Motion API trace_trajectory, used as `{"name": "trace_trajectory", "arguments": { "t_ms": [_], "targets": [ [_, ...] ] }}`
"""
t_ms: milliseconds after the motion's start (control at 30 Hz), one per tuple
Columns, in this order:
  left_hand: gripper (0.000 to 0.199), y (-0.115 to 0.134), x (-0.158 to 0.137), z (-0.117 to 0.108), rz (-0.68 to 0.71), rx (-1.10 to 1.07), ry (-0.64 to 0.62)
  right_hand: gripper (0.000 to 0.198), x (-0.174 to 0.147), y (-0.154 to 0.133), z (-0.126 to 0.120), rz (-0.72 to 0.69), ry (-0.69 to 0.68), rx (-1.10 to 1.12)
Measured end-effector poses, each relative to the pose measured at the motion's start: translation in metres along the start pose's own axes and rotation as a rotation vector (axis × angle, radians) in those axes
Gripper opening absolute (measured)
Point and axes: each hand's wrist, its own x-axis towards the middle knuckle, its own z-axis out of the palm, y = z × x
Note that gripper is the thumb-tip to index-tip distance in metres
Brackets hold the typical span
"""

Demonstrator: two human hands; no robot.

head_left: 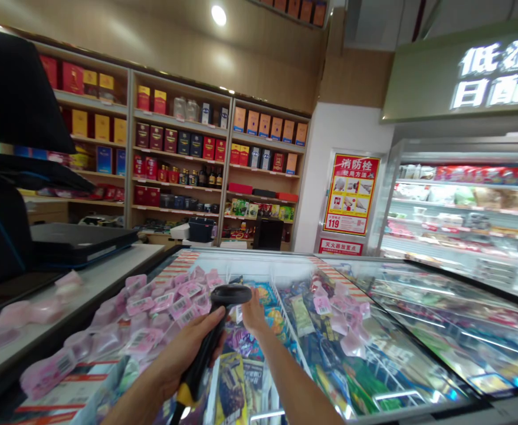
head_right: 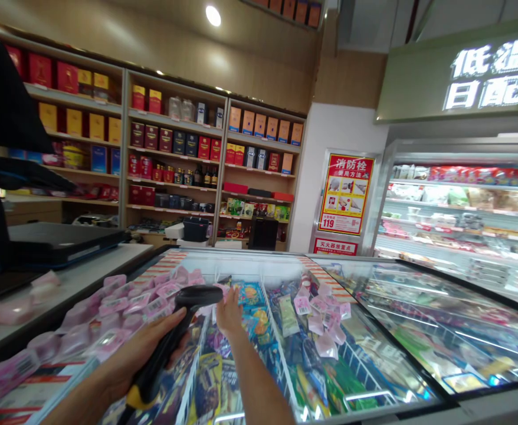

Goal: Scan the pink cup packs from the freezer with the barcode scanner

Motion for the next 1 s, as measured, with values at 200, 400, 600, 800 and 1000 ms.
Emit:
{"name": "trace_trajectory", "arguments": {
  "t_ms": [200, 400, 600, 800, 1000],
  "targets": [
    [0.033, -0.001, 0.005, -0.006, -0.035, -0.017, -0.013, 0.057, 0.0, -0.015, 0.007, -0.005, -0.056, 0.029],
    [0.032, -0.002, 0.003, 0.008, -0.037, 0.005, -0.02, 0.058, 0.0, 0.011, -0.054, 0.048, 0.12, -0.138],
    [0.034, -0.004, 0.001, 0.027, -0.049, 0.012, -0.067, 0.049, -0.007, 0.055, -0.142, 0.219, 0.242, -0.567],
    [0.036, -0.003, -0.002, 0.035, -0.062, 0.083, -0.107, 0.034, -0.017, 0.078, -0.178, 0.28, 0.255, -0.592],
    [0.036, -0.001, -0.005, 0.032, -0.039, 0.08, -0.14, 0.025, -0.006, 0.08, -0.168, 0.261, 0.27, -0.367]
  ]
}}
